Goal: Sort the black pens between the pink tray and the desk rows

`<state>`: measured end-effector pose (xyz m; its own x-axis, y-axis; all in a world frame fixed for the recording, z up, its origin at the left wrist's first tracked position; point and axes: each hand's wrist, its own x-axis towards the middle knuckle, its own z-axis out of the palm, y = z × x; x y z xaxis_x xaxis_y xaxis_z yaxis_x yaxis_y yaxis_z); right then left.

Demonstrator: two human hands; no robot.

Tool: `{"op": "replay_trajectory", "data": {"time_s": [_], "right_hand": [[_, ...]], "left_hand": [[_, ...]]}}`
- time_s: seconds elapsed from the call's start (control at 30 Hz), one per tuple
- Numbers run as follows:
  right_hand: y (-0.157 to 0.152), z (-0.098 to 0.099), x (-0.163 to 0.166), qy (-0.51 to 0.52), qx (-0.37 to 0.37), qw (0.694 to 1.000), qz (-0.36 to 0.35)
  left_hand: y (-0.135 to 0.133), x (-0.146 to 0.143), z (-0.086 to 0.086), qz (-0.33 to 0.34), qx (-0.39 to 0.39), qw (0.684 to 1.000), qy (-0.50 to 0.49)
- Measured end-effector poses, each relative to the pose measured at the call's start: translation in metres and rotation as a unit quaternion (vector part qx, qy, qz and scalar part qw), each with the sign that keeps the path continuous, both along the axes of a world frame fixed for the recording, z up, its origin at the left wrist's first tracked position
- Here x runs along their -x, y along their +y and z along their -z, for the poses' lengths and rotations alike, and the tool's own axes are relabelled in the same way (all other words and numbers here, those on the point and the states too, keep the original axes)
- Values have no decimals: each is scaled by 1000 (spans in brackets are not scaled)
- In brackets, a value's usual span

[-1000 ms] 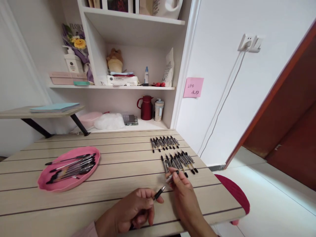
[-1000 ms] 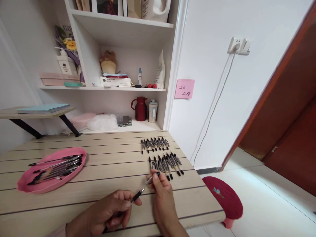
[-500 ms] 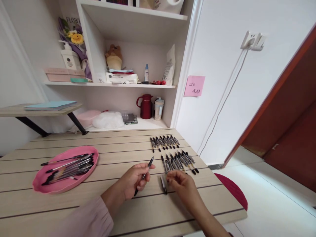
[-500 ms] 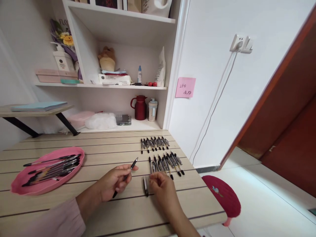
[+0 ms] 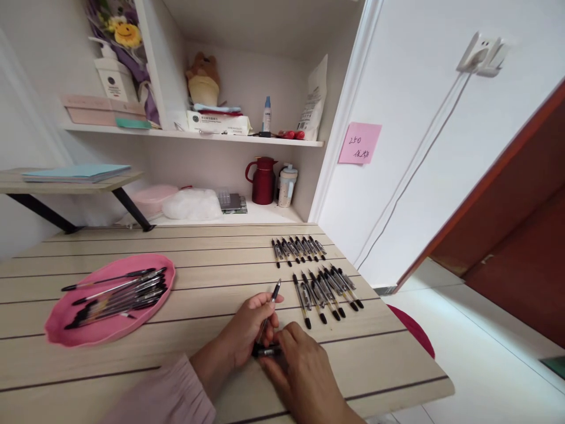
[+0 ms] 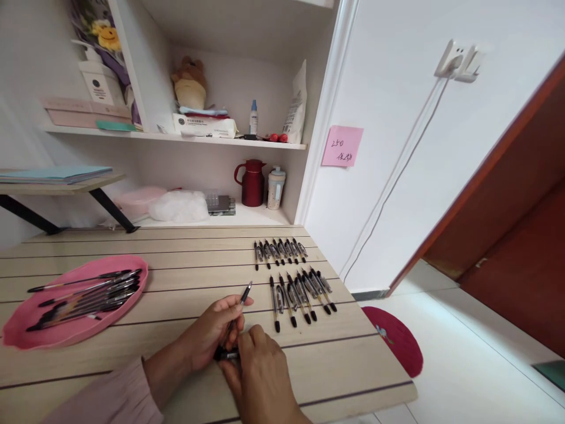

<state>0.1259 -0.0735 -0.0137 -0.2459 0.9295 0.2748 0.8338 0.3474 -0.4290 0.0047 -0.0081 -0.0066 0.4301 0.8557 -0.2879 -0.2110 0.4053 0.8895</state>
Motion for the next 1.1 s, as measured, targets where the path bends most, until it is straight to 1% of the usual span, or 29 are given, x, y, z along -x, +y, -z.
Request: {"op": "replay_trajectory", "data": {"time_s": [0.1, 0.17, 0.3, 0.4, 0.5, 0.63, 0.7, 0.83, 0.93, 1.1], "right_hand": [[4, 4, 3, -37, -19, 998, -36], [8, 6, 3, -81, -28, 994, -68], [18, 7, 0, -177, -72, 972, -135], [23, -1, -4, -221, -99, 954, -178], [26, -13, -7, -243, -99, 944, -200], [30, -22, -9, -207, -69, 955, -199], [32, -22, -10, -194, -57, 958, -202], [36, -20, -14, -202, -47, 955, -214], [38, -24, -16, -225, -26, 957, -184], [46, -33, -12, -273, -4, 951, -146]], "left_hand": [[5, 6, 0, 1, -8, 1000, 8], [9, 10, -1, -10, -17, 1000, 22], [13, 16, -4, -31, -17, 999, 39], [12, 16, -6, -31, -17, 998, 43], [11, 15, -7, -32, -19, 998, 50], [10, 14, -10, -37, -23, 997, 58], [9, 14, -11, -40, -25, 997, 62], [9, 14, -11, -43, -27, 997, 61], [10, 14, -9, -43, -28, 997, 57], [11, 14, -7, -44, -26, 997, 59]]}}
